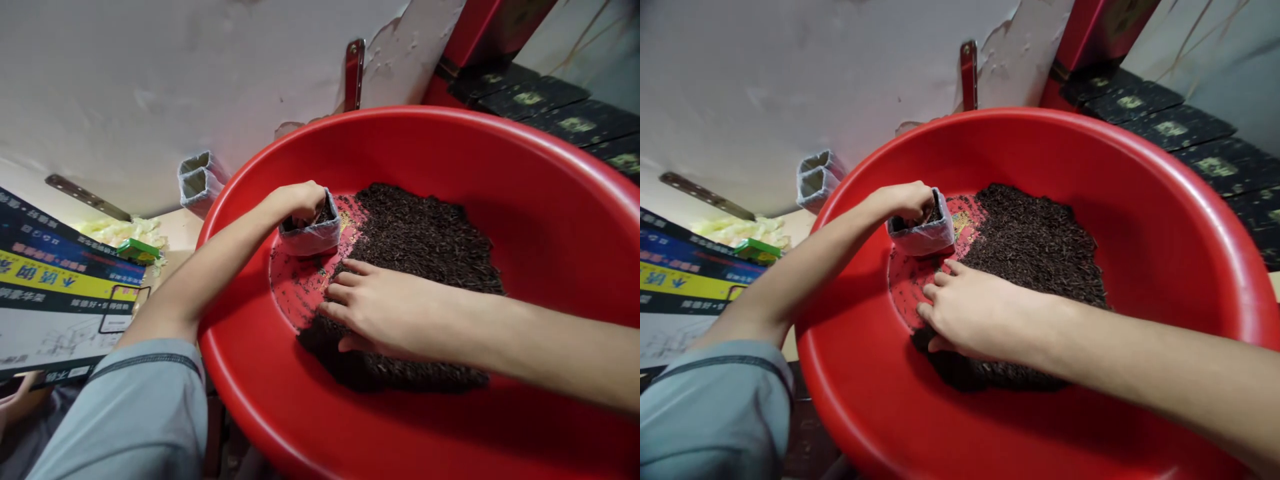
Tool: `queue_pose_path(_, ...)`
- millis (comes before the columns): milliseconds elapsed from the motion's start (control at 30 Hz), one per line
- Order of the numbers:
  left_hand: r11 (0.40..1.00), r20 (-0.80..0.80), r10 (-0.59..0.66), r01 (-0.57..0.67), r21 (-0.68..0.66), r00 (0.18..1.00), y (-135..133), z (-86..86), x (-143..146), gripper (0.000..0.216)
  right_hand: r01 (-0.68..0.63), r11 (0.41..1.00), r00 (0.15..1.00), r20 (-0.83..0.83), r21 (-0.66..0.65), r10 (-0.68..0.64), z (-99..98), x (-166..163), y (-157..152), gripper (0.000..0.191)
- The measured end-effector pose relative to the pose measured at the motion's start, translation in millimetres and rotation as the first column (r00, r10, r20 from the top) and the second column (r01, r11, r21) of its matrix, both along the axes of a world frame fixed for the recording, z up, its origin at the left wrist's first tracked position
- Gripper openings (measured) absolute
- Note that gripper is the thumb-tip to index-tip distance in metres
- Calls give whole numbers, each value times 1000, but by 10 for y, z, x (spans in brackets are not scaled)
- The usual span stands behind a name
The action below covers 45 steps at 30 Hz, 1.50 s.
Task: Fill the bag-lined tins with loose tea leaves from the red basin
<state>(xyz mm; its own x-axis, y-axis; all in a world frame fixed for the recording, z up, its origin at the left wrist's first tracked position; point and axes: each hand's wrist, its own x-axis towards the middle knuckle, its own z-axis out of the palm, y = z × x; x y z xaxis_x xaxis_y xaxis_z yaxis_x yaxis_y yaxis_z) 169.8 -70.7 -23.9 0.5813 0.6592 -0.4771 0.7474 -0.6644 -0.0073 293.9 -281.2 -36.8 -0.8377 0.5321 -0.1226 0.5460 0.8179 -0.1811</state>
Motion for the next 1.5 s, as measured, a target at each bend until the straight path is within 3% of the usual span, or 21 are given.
queue_pose_path(100,1000,18,21,-21,-23,1000,28,-40,5,17,18,1000,999,-37,1,-18,-15,107,-31,39)
queue_pose_path(200,999,5,3,-4,39,1000,-12,-57,-3,23,67,998,996,-61,-1,-67,-45,218,5,38)
queue_pose_path(333,997,25,-39,37,66,999,-92,29,-72,21,101,986,995,22,-134,-99,-35,280,87,28)
queue_pose_path(433,990,87,103,-94,-104,991,-64,223,-179,11,185,958,978,139,-219,-158,0,276,104,24)
queue_pose_path(500,932,83,250,-216,-292,965,-25,372,-229,9,266,939,959,159,-220,-234,7,268,96,25)
queue_pose_path(567,890,103,313,-254,-379,944,-13,468,-226,8,302,931,950,147,-205,-276,-7,257,84,21)
queue_pose_path(667,945,222,251,-189,-267,942,-79,431,-120,4,250,952,961,166,-177,-222,-43,230,70,6)
queue_pose_path(867,995,293,97,-103,6,951,-208,124,70,3,170,975,968,209,-141,-139,22,169,3,19)
queue_pose_path(1033,965,180,188,-216,148,965,-163,-13,107,11,122,978,977,192,-167,-89,180,183,-95,18)
queue_pose_path(1167,953,201,204,-241,184,958,-176,-96,136,15,114,980,982,170,-165,-85,241,190,-150,17)
queue_pose_path(1267,965,246,207,-240,110,947,-228,11,112,10,102,979,978,197,-175,-67,222,173,-174,19)
queue_pose_path(1400,973,238,230,-226,-44,944,-246,377,7,14,138,982,973,204,-129,-110,205,200,-160,28)
queue_pose_path(1500,992,114,123,-124,5,986,-219,548,-77,12,193,976,967,188,-103,-171,239,254,-140,27)
